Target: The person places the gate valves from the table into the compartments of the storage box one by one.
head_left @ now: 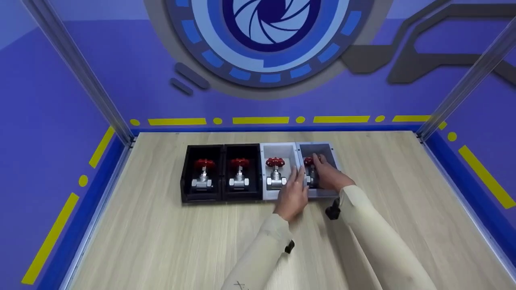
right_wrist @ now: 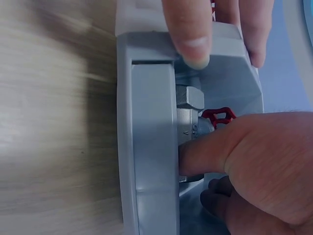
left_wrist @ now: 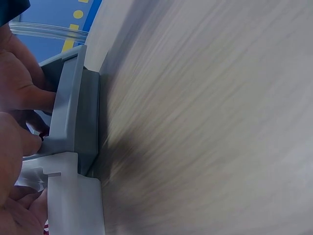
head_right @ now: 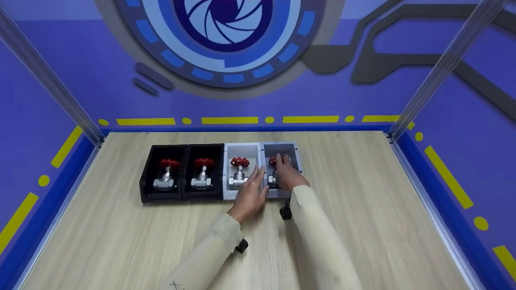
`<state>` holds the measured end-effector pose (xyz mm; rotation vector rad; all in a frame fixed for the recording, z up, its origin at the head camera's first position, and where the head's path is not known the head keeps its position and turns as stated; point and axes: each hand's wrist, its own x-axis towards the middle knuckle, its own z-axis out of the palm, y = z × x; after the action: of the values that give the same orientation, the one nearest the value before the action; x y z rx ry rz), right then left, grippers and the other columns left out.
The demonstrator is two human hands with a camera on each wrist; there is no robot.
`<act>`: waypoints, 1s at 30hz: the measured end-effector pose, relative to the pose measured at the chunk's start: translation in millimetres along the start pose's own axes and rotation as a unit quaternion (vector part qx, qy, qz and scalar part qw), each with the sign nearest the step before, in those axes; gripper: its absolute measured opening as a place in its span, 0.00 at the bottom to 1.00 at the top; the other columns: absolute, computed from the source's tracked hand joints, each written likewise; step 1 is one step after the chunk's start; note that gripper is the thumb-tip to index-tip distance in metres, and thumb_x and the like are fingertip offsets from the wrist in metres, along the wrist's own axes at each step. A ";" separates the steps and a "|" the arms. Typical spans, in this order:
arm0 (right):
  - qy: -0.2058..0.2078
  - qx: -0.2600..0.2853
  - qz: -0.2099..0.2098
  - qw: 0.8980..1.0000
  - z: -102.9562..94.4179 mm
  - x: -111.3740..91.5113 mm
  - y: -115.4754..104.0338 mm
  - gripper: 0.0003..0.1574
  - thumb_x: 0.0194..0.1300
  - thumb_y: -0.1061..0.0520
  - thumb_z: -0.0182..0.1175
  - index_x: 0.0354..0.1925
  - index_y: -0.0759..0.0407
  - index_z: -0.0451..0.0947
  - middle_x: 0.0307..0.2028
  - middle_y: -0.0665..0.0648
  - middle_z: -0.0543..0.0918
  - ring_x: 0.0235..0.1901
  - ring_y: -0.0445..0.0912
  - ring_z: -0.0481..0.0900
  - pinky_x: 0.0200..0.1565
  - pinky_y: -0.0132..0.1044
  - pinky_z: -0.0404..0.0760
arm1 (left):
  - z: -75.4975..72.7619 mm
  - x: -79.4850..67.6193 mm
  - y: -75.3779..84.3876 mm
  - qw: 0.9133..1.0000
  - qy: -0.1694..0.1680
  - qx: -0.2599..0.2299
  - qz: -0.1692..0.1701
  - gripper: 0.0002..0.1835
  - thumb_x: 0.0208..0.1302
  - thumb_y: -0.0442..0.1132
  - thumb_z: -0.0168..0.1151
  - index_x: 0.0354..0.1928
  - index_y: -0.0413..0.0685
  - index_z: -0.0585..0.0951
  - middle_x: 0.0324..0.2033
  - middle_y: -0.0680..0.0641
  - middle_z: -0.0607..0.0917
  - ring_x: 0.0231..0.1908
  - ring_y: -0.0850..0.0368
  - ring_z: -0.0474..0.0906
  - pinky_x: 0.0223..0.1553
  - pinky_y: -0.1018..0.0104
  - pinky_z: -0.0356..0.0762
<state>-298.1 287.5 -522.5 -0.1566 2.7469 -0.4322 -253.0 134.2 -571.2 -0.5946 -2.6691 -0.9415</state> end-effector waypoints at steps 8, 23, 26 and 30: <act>0.014 0.031 0.011 0.999 -3.9 -8.3 -8.9 0.56 0.63 0.69 0.59 0.76 0.62 0.35 0.74 0.74 0.37 0.72 0.66 0.50 0.68 0.59 0.58 | 0.0 -0.4 0.6 1.000 -0.014 -0.007 -0.017 0.36 0.64 0.40 0.62 0.72 0.46 0.62 0.69 0.34 0.65 0.50 0.45 0.82 0.49 0.60 0.81; 0.074 0.029 -0.020 0.997 -10.2 -26.7 -17.5 0.54 0.62 0.63 0.64 0.75 0.64 0.44 0.74 0.73 0.46 0.71 0.67 0.55 0.67 0.60 0.60 | 1.4 -0.2 0.2 1.000 -0.013 -0.012 -0.018 0.35 0.65 0.40 0.61 0.72 0.46 0.62 0.69 0.34 0.64 0.49 0.43 0.82 0.51 0.59 0.80; 0.083 0.020 -0.028 0.996 -9.8 -30.7 -17.3 0.52 0.61 0.65 0.62 0.75 0.66 0.44 0.74 0.74 0.47 0.71 0.67 0.55 0.67 0.59 0.61 | 1.0 0.3 -0.2 1.000 -0.008 -0.008 -0.011 0.34 0.65 0.40 0.61 0.72 0.45 0.63 0.69 0.34 0.65 0.50 0.43 0.82 0.50 0.58 0.80; 0.089 0.021 -0.034 0.995 -8.6 -35.7 -17.3 0.53 0.60 0.66 0.64 0.75 0.67 0.45 0.73 0.74 0.47 0.71 0.67 0.54 0.67 0.59 0.62 | 1.1 0.5 -0.5 1.000 0.007 -0.002 -0.002 0.34 0.63 0.38 0.63 0.71 0.43 0.65 0.67 0.33 0.68 0.51 0.43 0.81 0.48 0.58 0.81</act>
<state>-267.0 279.2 -497.7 -0.2107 2.9104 -0.5469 -253.7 134.7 -572.1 -0.5831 -2.6577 -0.9492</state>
